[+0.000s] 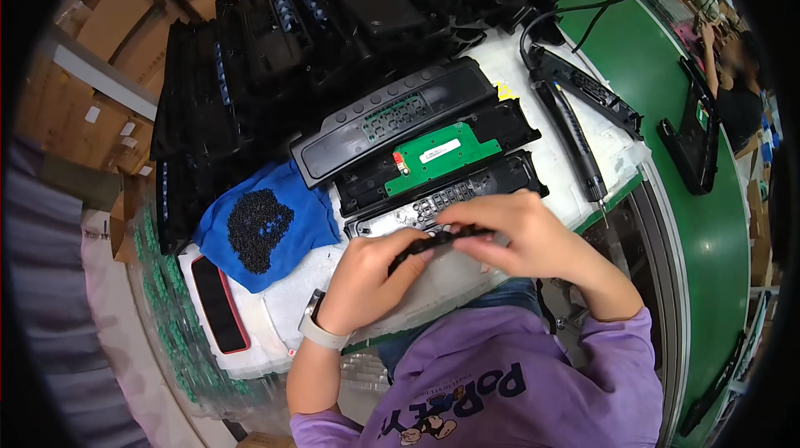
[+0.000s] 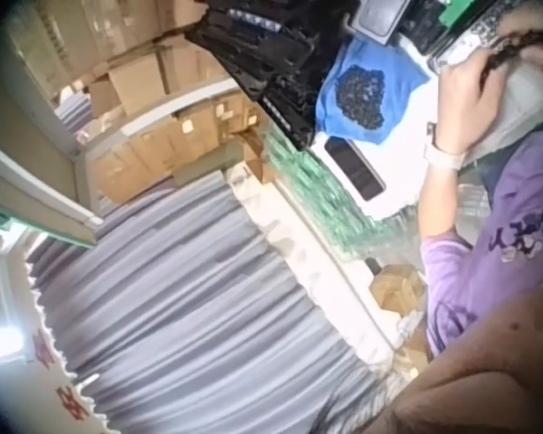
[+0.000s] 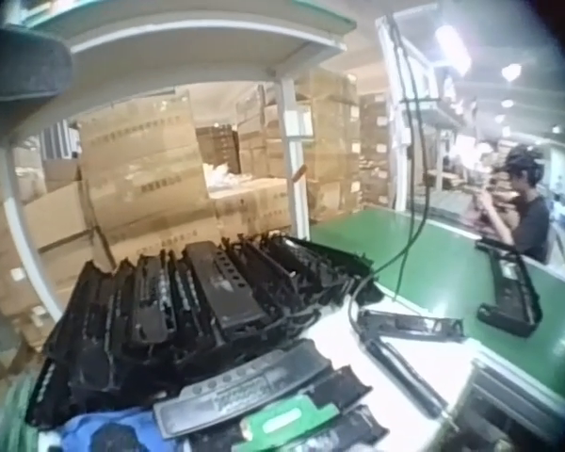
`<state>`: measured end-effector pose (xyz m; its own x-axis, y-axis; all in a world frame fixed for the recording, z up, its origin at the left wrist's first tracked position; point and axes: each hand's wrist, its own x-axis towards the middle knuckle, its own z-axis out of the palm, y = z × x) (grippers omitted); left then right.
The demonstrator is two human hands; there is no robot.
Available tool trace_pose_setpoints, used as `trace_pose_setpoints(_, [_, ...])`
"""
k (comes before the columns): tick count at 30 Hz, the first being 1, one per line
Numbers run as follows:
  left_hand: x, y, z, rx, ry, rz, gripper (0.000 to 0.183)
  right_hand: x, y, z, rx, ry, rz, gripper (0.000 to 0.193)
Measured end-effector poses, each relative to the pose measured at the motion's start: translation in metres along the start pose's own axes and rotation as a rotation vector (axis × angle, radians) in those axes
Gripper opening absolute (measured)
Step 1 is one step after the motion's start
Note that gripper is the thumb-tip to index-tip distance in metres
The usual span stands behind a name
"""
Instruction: Assembling electronic components onto plastic housings using an electric screwdriver.
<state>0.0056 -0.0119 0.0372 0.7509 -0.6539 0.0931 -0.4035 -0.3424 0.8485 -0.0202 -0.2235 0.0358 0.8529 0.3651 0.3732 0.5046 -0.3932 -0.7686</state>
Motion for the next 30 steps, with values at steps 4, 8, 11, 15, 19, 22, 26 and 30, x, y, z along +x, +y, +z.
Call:
trace_pose_setpoints(4, [-0.001, 0.001, 0.001, 0.075, 0.028, -0.078, 0.023, 0.004, 0.002, -0.013, 0.025, -0.104, 0.26, 0.019])
trace_pose_setpoints(8, [-0.005, -0.001, 0.009, 0.314, 0.152, -0.052, 0.033, 0.004, 0.013, -0.015, -0.261, -0.168, 0.237, 0.011])
trace_pose_setpoints(11, [-0.009, -0.006, 0.011, 0.354, 0.151, 0.026, 0.03, 0.003, 0.012, -0.017, -0.396, -0.25, 0.266, 0.013])
trace_pose_setpoints(15, [-0.007, -0.004, 0.01, 0.594, 0.088, 0.208, 0.026, 0.003, 0.016, -0.011, -0.495, -0.275, 0.193, 0.015])
trace_pose_setpoints(19, [0.002, -0.011, 0.007, 0.626, 0.043, 0.291, 0.022, 0.006, 0.005, -0.01, -0.628, -0.251, 0.237, 0.023])
trace_pose_setpoints(22, [0.003, -0.015, 0.007, 0.632, 0.072, 0.308, 0.018, 0.006, -0.008, -0.016, -0.849, -0.165, 0.272, 0.027])
trace_pose_setpoints(26, [0.001, -0.014, 0.006, 0.583, 0.08, 0.343, 0.021, -0.001, -0.023, -0.018, -0.58, -0.189, 0.035, 0.022])
trace_pose_setpoints(30, [0.0, -0.001, -0.005, 0.485, 0.189, 0.346, 0.016, -0.013, 0.0, -0.003, -0.623, -0.182, -0.13, 0.016])
